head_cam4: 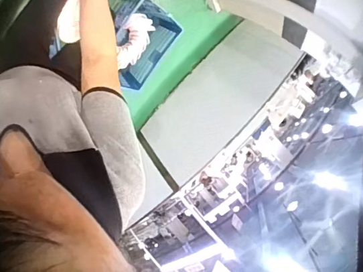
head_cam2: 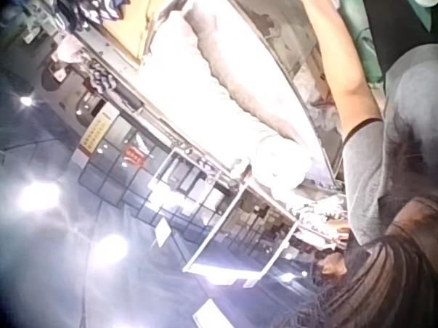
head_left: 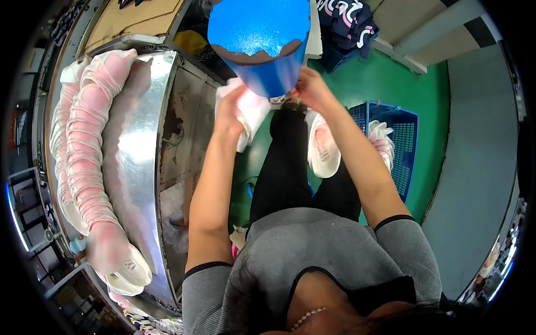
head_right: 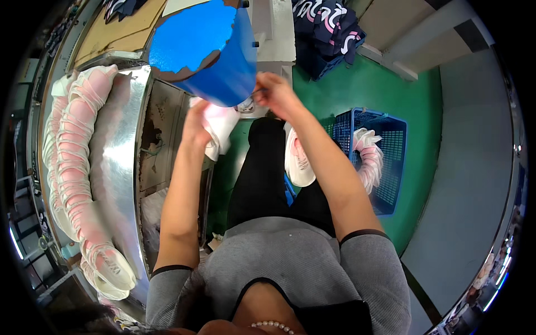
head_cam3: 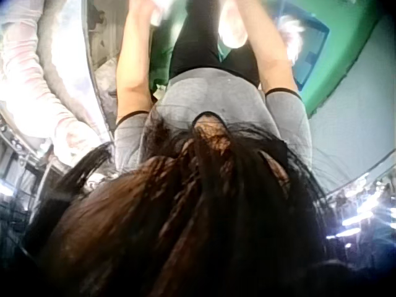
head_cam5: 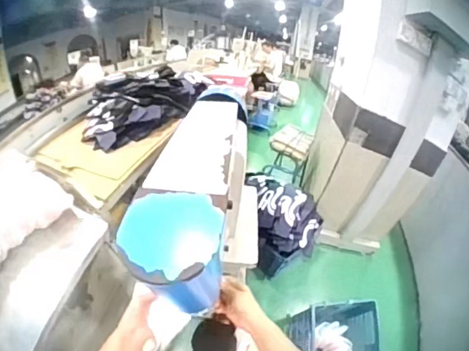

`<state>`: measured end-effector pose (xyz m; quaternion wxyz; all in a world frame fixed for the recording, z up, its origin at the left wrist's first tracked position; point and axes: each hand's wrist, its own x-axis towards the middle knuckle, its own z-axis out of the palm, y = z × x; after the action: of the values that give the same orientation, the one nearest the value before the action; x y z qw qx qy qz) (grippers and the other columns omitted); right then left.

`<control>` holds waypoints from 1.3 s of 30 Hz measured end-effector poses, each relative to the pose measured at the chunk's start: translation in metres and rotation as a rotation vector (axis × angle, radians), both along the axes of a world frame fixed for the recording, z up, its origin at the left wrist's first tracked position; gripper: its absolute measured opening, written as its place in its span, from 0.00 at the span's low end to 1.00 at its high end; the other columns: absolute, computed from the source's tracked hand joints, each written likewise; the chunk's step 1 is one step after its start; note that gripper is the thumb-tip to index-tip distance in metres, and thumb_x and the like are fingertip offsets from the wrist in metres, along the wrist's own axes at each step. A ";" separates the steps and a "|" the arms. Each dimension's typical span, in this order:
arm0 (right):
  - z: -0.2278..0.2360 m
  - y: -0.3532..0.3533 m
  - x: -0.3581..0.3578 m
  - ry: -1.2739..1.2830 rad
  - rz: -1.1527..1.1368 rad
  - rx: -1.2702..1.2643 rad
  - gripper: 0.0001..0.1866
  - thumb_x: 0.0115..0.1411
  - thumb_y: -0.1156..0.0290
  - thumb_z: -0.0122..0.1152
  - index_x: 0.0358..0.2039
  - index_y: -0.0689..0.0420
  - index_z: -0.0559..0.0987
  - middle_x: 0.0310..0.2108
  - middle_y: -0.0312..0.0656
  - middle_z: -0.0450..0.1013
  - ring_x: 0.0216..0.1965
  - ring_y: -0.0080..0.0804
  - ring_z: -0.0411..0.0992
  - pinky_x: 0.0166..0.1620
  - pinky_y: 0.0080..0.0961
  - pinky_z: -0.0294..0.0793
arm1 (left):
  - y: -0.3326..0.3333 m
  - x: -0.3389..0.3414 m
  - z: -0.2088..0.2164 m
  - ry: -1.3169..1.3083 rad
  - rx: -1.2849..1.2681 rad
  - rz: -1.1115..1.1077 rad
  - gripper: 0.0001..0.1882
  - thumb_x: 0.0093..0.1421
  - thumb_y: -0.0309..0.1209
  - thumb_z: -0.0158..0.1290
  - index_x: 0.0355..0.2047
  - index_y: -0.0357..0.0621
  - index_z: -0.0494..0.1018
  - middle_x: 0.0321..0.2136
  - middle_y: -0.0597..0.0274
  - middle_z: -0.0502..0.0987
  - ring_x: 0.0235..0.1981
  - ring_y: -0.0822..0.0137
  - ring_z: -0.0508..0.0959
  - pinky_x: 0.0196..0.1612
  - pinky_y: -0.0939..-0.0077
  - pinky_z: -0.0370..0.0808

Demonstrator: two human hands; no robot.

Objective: The person takes pink and white sneaker components from a basket, presses them into a machine at a workbench, and stacks the processed items onto the metal table surface.

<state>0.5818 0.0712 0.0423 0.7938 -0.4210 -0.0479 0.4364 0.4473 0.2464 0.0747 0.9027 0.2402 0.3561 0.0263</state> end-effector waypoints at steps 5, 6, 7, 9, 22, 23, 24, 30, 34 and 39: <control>-0.114 -0.092 0.028 -1.435 0.765 -0.981 0.44 0.41 0.63 0.73 0.58 0.49 0.61 0.57 0.49 0.63 0.59 0.48 0.60 0.56 0.42 0.64 | 0.022 -0.072 -0.017 -0.118 -0.004 0.250 0.22 0.60 0.30 0.48 0.54 0.36 0.63 0.47 0.48 0.73 0.46 0.52 0.75 0.50 0.53 0.73; -0.145 -0.106 0.027 -1.415 0.747 -0.953 0.48 0.37 0.64 0.74 0.60 0.50 0.60 0.58 0.51 0.61 0.60 0.49 0.57 0.58 0.43 0.60 | 0.004 -0.098 -0.002 -0.042 0.078 0.230 0.23 0.59 0.30 0.50 0.53 0.36 0.63 0.47 0.50 0.73 0.45 0.54 0.76 0.50 0.55 0.73; -0.177 -0.114 0.026 -1.402 0.742 -0.905 0.52 0.33 0.64 0.75 0.61 0.51 0.59 0.59 0.53 0.59 0.61 0.51 0.55 0.60 0.45 0.57 | -0.016 -0.124 0.017 0.052 0.178 0.223 0.23 0.58 0.30 0.51 0.53 0.36 0.63 0.46 0.52 0.73 0.45 0.57 0.76 0.49 0.56 0.73; -0.246 -0.123 0.024 -1.084 0.664 -0.518 0.53 0.32 0.69 0.73 0.62 0.55 0.58 0.57 0.53 0.60 0.59 0.52 0.57 0.60 0.43 0.58 | -0.034 -0.173 0.050 0.223 0.334 0.236 0.24 0.56 0.31 0.55 0.52 0.36 0.65 0.43 0.57 0.74 0.42 0.63 0.76 0.48 0.65 0.73; -0.181 -0.148 0.048 -1.287 0.350 -1.062 0.43 0.35 0.71 0.68 0.56 0.58 0.65 0.50 0.53 0.69 0.50 0.54 0.67 0.54 0.38 0.66 | 0.042 -0.473 0.088 0.932 1.595 1.230 0.16 0.59 0.29 0.52 0.45 0.31 0.72 0.40 0.58 0.76 0.39 0.68 0.75 0.45 0.74 0.70; -0.170 -0.148 0.054 -1.331 0.319 -1.074 0.41 0.36 0.71 0.67 0.56 0.57 0.66 0.49 0.54 0.69 0.49 0.54 0.68 0.54 0.39 0.66 | 0.079 -0.502 0.072 0.916 1.671 1.224 0.16 0.59 0.29 0.51 0.45 0.31 0.73 0.39 0.57 0.76 0.39 0.68 0.75 0.46 0.73 0.70; -0.146 -0.141 0.045 -1.318 0.328 -1.038 0.40 0.37 0.72 0.66 0.56 0.58 0.66 0.49 0.55 0.69 0.50 0.53 0.68 0.54 0.38 0.65 | 0.112 -0.519 0.064 0.757 1.403 1.329 0.17 0.60 0.35 0.51 0.42 0.33 0.75 0.38 0.60 0.77 0.42 0.68 0.74 0.49 0.75 0.67; -0.133 -0.152 0.030 -0.901 0.343 -0.824 0.35 0.43 0.78 0.62 0.55 0.62 0.65 0.47 0.50 0.69 0.47 0.41 0.69 0.51 0.29 0.68 | 0.214 -0.501 0.051 0.648 1.630 1.237 0.28 0.50 0.35 0.60 0.48 0.31 0.69 0.45 0.49 0.74 0.47 0.58 0.73 0.50 0.69 0.68; -0.106 -0.120 -0.028 -0.771 0.307 -0.891 0.34 0.46 0.75 0.61 0.55 0.60 0.64 0.47 0.48 0.69 0.46 0.39 0.69 0.48 0.29 0.68 | 0.164 -0.502 0.072 0.852 1.893 1.237 0.38 0.46 0.31 0.61 0.55 0.31 0.59 0.50 0.43 0.67 0.52 0.47 0.67 0.54 0.60 0.64; -0.080 -0.103 -0.059 -0.767 0.271 -0.922 0.32 0.49 0.72 0.60 0.56 0.58 0.64 0.46 0.47 0.69 0.43 0.36 0.69 0.44 0.28 0.69 | 0.065 -0.422 0.068 0.803 1.846 1.439 0.38 0.50 0.33 0.58 0.59 0.36 0.54 0.53 0.40 0.61 0.54 0.42 0.62 0.56 0.55 0.60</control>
<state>0.5232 -0.0316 -0.0372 0.3934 -0.8382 -0.1896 0.3267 0.0252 0.3113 0.1425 0.0025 0.5275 0.5068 0.6818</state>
